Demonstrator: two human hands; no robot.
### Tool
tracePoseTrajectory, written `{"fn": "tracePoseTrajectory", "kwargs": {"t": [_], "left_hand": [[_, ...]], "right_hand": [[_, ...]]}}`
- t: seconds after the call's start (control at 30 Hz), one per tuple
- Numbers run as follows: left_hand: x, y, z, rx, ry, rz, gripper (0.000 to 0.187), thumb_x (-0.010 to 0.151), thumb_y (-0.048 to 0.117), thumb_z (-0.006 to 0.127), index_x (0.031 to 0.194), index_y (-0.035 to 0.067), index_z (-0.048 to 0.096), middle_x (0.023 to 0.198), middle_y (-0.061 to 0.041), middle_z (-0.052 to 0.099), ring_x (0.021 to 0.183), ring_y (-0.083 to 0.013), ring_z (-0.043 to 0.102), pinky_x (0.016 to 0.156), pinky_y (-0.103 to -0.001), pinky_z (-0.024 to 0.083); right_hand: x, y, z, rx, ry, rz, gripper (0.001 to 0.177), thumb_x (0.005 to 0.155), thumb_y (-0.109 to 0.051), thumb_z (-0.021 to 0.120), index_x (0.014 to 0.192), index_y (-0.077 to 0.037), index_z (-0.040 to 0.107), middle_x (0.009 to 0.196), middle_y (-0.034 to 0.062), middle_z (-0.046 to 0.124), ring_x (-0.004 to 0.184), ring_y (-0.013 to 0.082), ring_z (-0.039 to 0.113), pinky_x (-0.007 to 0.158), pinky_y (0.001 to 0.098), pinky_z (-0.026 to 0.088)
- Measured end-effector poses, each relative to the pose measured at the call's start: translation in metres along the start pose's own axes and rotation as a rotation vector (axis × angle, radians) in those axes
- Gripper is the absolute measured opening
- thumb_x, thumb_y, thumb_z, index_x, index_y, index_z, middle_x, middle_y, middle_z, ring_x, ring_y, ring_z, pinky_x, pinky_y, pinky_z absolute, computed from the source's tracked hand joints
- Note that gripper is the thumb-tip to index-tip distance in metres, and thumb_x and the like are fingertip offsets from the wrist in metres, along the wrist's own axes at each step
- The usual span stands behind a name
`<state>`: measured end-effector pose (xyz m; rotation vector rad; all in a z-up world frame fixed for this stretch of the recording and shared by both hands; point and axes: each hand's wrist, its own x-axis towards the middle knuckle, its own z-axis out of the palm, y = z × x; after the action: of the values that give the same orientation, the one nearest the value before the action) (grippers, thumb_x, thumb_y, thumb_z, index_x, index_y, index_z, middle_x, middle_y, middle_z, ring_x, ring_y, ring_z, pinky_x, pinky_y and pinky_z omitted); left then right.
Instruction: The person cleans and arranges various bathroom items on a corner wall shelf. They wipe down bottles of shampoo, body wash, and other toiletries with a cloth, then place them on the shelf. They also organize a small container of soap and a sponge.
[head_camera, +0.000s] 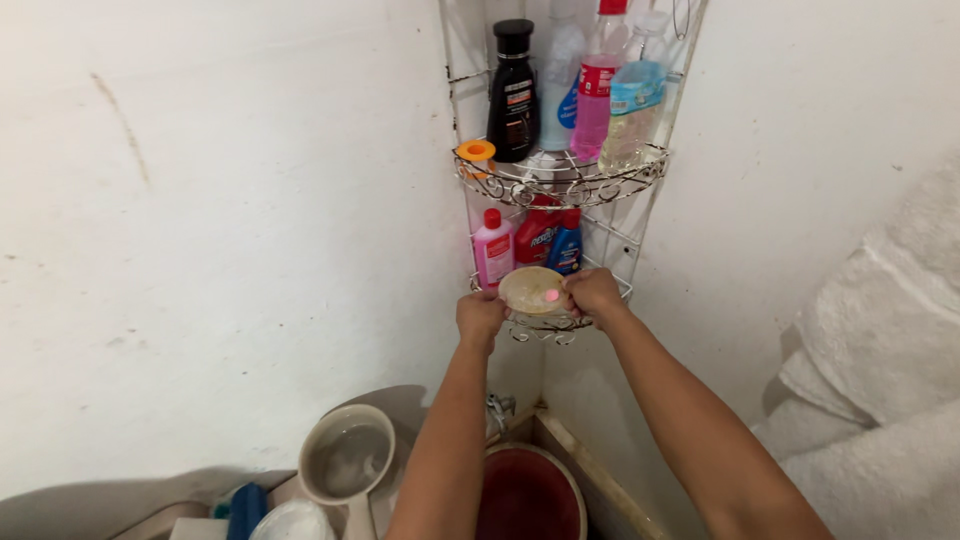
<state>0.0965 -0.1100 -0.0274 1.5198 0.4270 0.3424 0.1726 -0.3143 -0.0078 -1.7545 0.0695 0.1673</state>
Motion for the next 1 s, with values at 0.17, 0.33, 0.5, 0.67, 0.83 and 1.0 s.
{"fn": "tracePoseTrajectory", "kwargs": {"t": [0.17, 0.33, 0.5, 0.67, 0.83, 1.0], "left_hand": [[0.018, -0.012, 0.012, 0.307, 0.144, 0.118, 0.021, 0.083, 0.008, 0.068, 0.099, 0.004, 0.079, 0.085, -0.016, 0.076, 0.076, -0.0271, 0.074, 0.071, -0.038, 0.057], [0.035, -0.035, 0.017, 0.572, 0.154, 0.328, 0.024, 0.079, 0.013, 0.073, 0.101, 0.006, 0.079, 0.095, -0.019, 0.075, 0.092, -0.0357, 0.072, 0.086, -0.043, 0.056], [0.028, -0.027, 0.023, 0.635, 0.131, 0.458, 0.047, 0.065, 0.021, 0.088, 0.104, -0.001, 0.074, 0.099, -0.023, 0.073, 0.094, -0.0378, 0.071, 0.085, -0.044, 0.056], [0.007, -0.007, 0.027, 0.952, 0.031, 0.379, 0.033, 0.072, 0.029, 0.088, 0.085, 0.001, 0.078, 0.093, -0.02, 0.075, 0.092, -0.0402, 0.069, 0.089, -0.046, 0.053], [0.011, -0.015, 0.027, 0.857, 0.041, 0.337, 0.033, 0.069, 0.027, 0.09, 0.081, 0.0, 0.077, 0.092, -0.022, 0.073, 0.091, -0.0406, 0.069, 0.085, -0.046, 0.055], [0.021, -0.025, 0.027, 0.804, 0.028, 0.343, 0.035, 0.067, 0.026, 0.092, 0.078, -0.002, 0.074, 0.088, -0.024, 0.071, 0.087, -0.0402, 0.069, 0.082, -0.047, 0.055]], "right_hand": [[0.025, 0.008, 0.003, -0.022, 0.018, -0.01, 0.011, 0.089, -0.005, 0.066, 0.09, 0.004, 0.073, 0.067, 0.0159, 0.07, 0.05, 0.0199, 0.065, 0.042, 0.0332, 0.052], [0.034, 0.018, 0.009, -0.062, 0.017, -0.002, 0.01, 0.089, -0.003, 0.068, 0.087, 0.006, 0.072, 0.067, 0.0166, 0.07, 0.051, 0.0219, 0.066, 0.045, 0.0348, 0.055], [0.04, 0.02, 0.014, -0.089, 0.04, 0.031, 0.01, 0.088, 0.0, 0.07, 0.087, 0.009, 0.074, 0.069, 0.0191, 0.071, 0.051, 0.0229, 0.067, 0.046, 0.0356, 0.056], [0.042, 0.02, 0.019, -0.058, 0.008, 0.014, 0.012, 0.092, 0.001, 0.063, 0.09, 0.01, 0.071, 0.071, 0.0216, 0.072, 0.053, 0.0276, 0.071, 0.045, 0.0387, 0.059], [0.052, 0.027, 0.022, -0.127, -0.034, 0.039, 0.014, 0.091, 0.0, 0.065, 0.089, 0.012, 0.074, 0.077, 0.0233, 0.075, 0.059, 0.03, 0.075, 0.05, 0.0419, 0.061], [0.093, 0.055, 0.02, -0.892, 0.017, -0.227, 0.023, 0.079, -0.024, 0.081, 0.085, -0.002, 0.08, 0.09, 0.0199, 0.076, 0.085, 0.032, 0.074, 0.078, 0.0407, 0.059]]}}
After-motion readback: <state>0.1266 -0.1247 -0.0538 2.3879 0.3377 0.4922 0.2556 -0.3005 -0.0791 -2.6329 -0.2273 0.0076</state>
